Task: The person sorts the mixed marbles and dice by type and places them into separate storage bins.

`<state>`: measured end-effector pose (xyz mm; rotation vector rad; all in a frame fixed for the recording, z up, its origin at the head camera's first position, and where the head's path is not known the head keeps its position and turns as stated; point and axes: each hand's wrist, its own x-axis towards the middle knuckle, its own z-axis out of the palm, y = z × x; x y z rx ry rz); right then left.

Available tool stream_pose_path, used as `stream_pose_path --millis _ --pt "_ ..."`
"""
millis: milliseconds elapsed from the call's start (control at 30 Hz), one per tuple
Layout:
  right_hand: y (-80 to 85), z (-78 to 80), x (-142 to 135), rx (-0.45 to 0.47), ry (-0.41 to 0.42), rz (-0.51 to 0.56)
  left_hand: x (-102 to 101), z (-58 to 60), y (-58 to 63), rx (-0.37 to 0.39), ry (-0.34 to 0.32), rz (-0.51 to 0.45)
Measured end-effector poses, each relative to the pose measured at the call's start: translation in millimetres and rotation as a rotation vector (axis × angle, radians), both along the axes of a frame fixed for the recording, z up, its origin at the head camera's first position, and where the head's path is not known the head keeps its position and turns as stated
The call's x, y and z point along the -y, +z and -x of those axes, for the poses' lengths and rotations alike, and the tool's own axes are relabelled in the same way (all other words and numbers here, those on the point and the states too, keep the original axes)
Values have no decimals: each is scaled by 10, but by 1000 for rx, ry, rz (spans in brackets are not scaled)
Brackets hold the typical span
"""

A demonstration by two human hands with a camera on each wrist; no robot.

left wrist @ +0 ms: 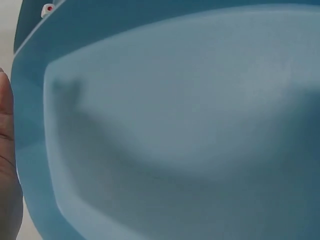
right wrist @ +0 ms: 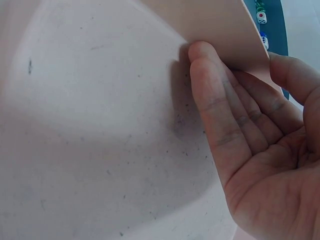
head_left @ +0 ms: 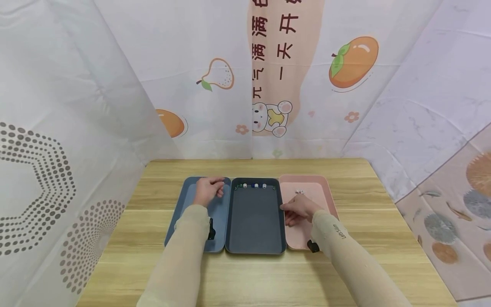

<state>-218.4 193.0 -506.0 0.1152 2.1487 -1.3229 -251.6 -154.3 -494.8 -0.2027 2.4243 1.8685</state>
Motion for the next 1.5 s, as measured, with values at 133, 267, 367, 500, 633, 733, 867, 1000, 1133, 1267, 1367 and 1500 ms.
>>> stream_pose_path --millis 133,267,367,500,633,733,867,1000,1133,1267,1367,1500 --pt "3 8 6 -4 6 1 26 -25 -33 29 22 0" --pt "1 5 10 -3 5 4 64 -42 -91 54 44 -7" --pt "-4 0 12 -3 4 5 98 -47 -153 69 61 -1" --pt "-13 4 12 -1 -2 5 140 -35 -232 90 74 9" --pt "-15 3 9 1 -5 4 161 -31 -256 107 69 20" --pt "-17 -3 7 -4 -2 -1 161 -51 -244 111 70 36" --pt "-19 -12 8 -9 5 -9 163 -82 -260 109 84 64" --pt "-11 -15 11 -6 9 -10 177 -101 -286 108 97 104" --pt "-3 -15 13 -1 4 -8 185 -107 -296 120 113 131" --pt "8 -24 16 -2 6 -6 185 -110 -304 136 120 157" --pt "16 -33 19 -4 10 -5 178 -114 -312 150 123 178" --pt "12 -36 19 -13 9 -14 173 -112 -319 151 114 212"
